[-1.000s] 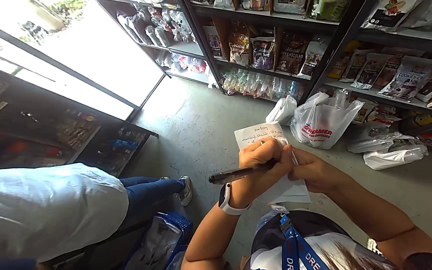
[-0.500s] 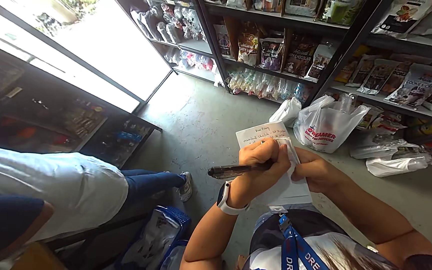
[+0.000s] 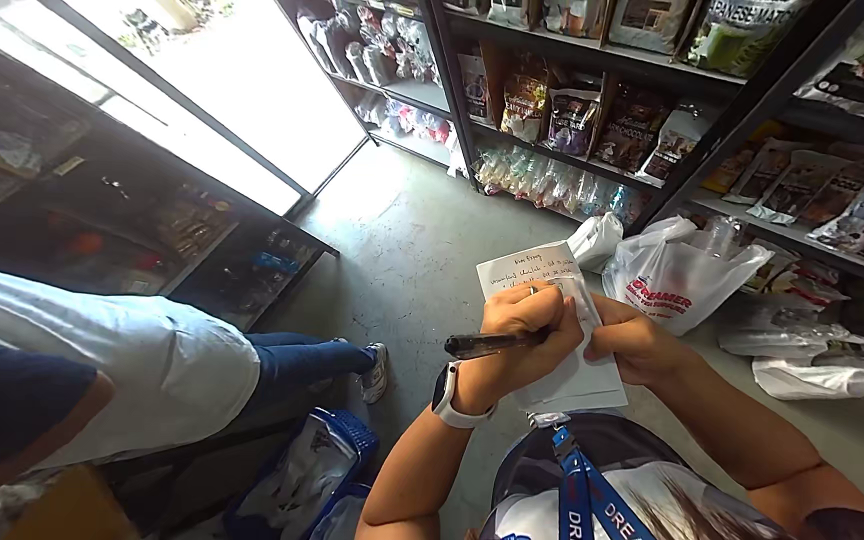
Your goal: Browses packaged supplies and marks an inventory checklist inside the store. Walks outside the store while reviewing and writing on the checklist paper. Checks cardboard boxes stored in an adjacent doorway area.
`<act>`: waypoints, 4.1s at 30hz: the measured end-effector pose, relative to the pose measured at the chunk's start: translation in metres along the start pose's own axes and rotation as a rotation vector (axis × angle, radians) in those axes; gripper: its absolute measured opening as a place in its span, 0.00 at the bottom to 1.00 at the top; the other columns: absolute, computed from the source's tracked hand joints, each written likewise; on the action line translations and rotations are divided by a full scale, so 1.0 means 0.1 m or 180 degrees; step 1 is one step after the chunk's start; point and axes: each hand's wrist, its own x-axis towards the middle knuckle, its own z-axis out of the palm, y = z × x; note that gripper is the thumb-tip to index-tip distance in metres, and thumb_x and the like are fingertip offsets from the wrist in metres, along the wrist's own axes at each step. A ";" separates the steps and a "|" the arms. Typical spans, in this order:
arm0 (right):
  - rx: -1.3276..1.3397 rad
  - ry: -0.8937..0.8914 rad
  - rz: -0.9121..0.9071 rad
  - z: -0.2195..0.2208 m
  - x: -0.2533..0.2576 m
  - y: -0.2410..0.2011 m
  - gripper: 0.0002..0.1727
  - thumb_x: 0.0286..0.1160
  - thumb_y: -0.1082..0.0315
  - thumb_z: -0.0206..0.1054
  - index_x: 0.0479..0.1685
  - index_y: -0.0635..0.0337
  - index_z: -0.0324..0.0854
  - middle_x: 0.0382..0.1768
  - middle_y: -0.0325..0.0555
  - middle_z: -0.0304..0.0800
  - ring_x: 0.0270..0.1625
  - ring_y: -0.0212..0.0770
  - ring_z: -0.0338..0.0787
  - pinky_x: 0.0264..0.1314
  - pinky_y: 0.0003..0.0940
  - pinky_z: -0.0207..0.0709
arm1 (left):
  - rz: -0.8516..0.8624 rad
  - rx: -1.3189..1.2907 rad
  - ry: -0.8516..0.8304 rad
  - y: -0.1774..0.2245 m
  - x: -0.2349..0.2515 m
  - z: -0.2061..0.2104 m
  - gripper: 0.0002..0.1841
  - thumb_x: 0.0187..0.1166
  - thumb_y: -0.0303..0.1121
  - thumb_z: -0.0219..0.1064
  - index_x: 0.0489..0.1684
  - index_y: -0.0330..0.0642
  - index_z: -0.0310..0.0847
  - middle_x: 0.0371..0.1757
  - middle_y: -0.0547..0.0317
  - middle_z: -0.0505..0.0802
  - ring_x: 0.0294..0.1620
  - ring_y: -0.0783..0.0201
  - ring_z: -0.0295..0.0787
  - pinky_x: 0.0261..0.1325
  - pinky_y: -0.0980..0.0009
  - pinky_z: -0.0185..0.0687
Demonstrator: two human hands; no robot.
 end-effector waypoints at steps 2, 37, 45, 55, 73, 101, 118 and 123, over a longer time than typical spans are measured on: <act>0.0006 -0.0033 -0.0002 -0.08 0.16 -0.09 0.30 0.58 0.87 0.52 0.61 0.49 0.74 0.52 0.22 0.93 0.57 0.21 0.90 0.64 0.23 0.84 | 0.0034 0.0071 0.0005 -0.09 0.15 -0.06 0.18 0.77 0.20 0.62 0.13 0.38 0.65 0.17 0.62 0.73 0.24 0.79 0.69 0.30 0.86 0.63; -0.0294 -0.0300 0.0371 -1.24 1.63 -0.59 0.29 0.65 0.86 0.55 0.61 0.44 0.78 0.50 0.24 0.96 0.52 0.22 0.93 0.58 0.23 0.88 | -0.0778 -0.0044 0.1920 -1.09 0.79 -0.90 0.16 0.90 0.48 0.56 0.41 0.55 0.89 0.33 0.74 0.96 0.27 0.85 0.86 0.31 0.88 0.80; -0.0668 -0.0074 0.0631 -1.18 2.02 -0.31 0.25 0.68 0.85 0.53 0.62 0.50 0.72 0.48 0.24 0.95 0.49 0.23 0.94 0.56 0.25 0.89 | -0.1332 0.1502 0.1889 -1.17 0.46 -0.83 0.11 0.82 0.32 0.68 0.43 0.29 0.85 0.45 0.54 0.95 0.42 0.77 0.89 0.44 0.82 0.84; -0.0954 -0.0079 0.1258 -1.06 2.79 0.16 0.20 0.76 0.83 0.52 0.64 0.56 0.70 0.47 0.28 0.94 0.50 0.24 0.93 0.58 0.25 0.88 | -0.1359 0.1675 0.2633 -1.58 0.29 -1.25 0.08 0.74 0.27 0.74 0.40 0.33 0.80 0.44 0.55 0.89 0.42 0.76 0.85 0.39 0.86 0.78; -0.1339 0.0200 0.1266 -0.85 5.06 0.54 0.15 0.79 0.80 0.59 0.61 0.60 0.73 0.45 0.31 0.93 0.47 0.24 0.93 0.56 0.24 0.88 | -0.1256 0.1718 0.2132 -2.59 1.09 -3.32 0.08 0.73 0.23 0.71 0.36 0.27 0.76 0.38 0.47 0.88 0.42 0.71 0.85 0.47 0.81 0.78; -0.1890 -0.1384 0.1141 -2.04 8.63 0.65 0.27 0.92 0.61 0.37 0.62 0.63 0.83 0.56 0.34 0.92 0.57 0.22 0.89 0.65 0.24 0.83 | -0.1631 -0.0890 0.2975 -4.16 2.25 -5.13 0.13 0.72 0.20 0.61 0.45 0.51 0.70 0.41 0.75 0.89 0.42 0.80 0.88 0.47 0.77 0.88; -0.1391 -0.2203 0.1332 -1.97 9.38 0.74 0.07 0.71 0.73 0.70 0.36 0.46 0.81 0.37 0.19 0.88 0.43 0.16 0.87 0.51 0.17 0.82 | -0.1825 0.0495 0.3615 -4.34 2.44 -5.22 0.11 0.68 0.18 0.54 0.41 0.46 0.64 0.36 0.77 0.80 0.38 0.86 0.80 0.45 0.83 0.80; -0.1697 -0.2516 0.1114 -1.89 9.23 0.72 0.05 0.71 0.72 0.71 0.36 0.48 0.85 0.40 0.19 0.89 0.47 0.14 0.86 0.56 0.17 0.81 | -0.1730 0.0847 0.3926 -4.17 2.35 -5.06 0.11 0.66 0.18 0.54 0.40 0.43 0.65 0.36 0.76 0.79 0.37 0.87 0.79 0.44 0.85 0.78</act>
